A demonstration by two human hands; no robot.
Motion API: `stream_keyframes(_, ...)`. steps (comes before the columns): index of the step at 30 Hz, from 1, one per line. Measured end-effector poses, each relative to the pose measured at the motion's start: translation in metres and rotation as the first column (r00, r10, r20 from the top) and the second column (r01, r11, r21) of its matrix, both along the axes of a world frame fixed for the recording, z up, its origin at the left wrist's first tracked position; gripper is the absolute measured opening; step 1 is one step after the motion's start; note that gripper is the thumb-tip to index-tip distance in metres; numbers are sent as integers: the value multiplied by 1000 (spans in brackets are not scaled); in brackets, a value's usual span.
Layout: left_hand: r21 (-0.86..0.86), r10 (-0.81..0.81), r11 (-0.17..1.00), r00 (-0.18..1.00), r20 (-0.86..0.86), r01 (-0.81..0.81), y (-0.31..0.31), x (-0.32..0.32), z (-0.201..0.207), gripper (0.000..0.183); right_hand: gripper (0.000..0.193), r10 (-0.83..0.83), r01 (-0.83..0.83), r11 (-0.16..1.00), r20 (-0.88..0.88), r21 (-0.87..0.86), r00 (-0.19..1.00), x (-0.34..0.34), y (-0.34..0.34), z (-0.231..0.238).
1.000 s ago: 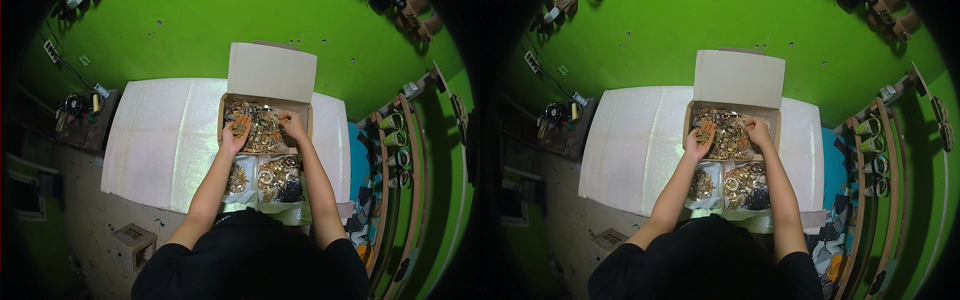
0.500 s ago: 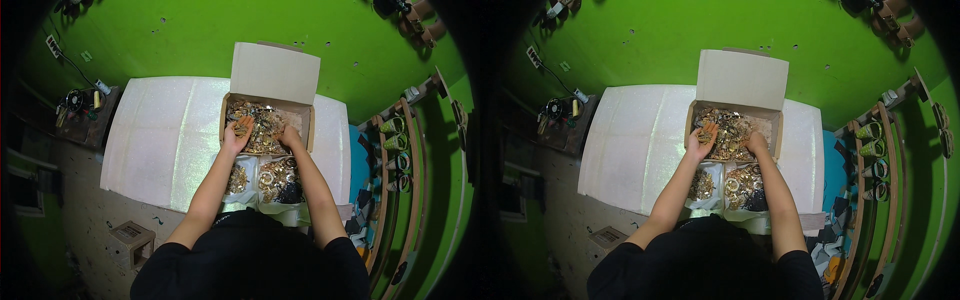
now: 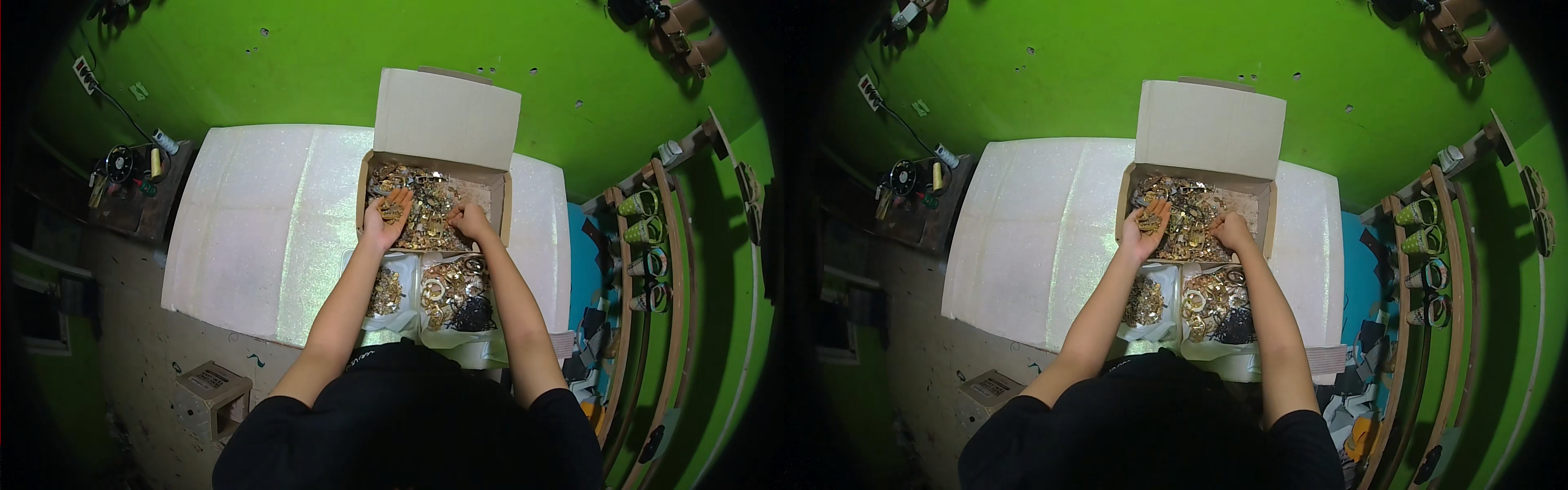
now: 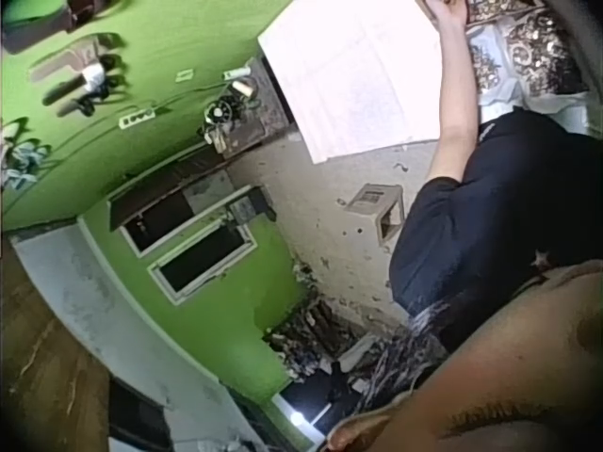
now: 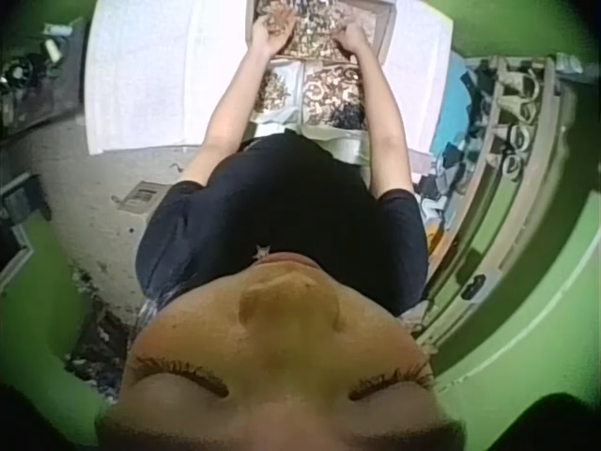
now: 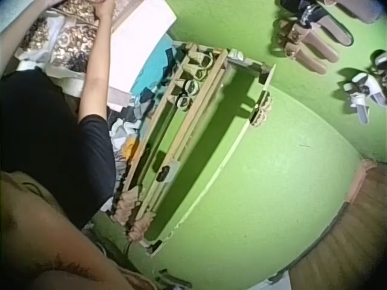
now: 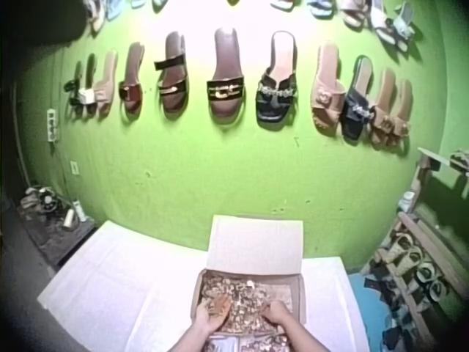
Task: Sorting various small metal and plastic shoe ornaments and buckles from a large box into smaller containers.
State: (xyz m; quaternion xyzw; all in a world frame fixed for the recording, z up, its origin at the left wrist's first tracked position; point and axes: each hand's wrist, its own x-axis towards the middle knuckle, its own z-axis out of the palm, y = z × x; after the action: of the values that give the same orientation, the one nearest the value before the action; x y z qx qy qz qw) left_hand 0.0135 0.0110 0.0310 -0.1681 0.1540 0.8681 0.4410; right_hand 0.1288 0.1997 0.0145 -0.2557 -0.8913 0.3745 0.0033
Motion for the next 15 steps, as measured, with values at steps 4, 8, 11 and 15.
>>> stream_keyframes(4,-1,6,1000,1000,19,-6,0,0,0,37,22,51,-59,994,84,92,995,-1,3,0)
stream_keyframes(8,0,0,1000,1000,8,0,2,1,0,37,22,150,-151,977,20,150,989,0,9,-5)
stream_keyframes(11,-4,18,1000,1000,6,-18,-4,-1,-2,37,19,55,-28,990,192,-138,980,-8,3,13)
stream_keyframes(15,10,-28,1000,1000,-8,28,3,4,2,36,16,47,-46,977,1,-208,999,-2,22,17)
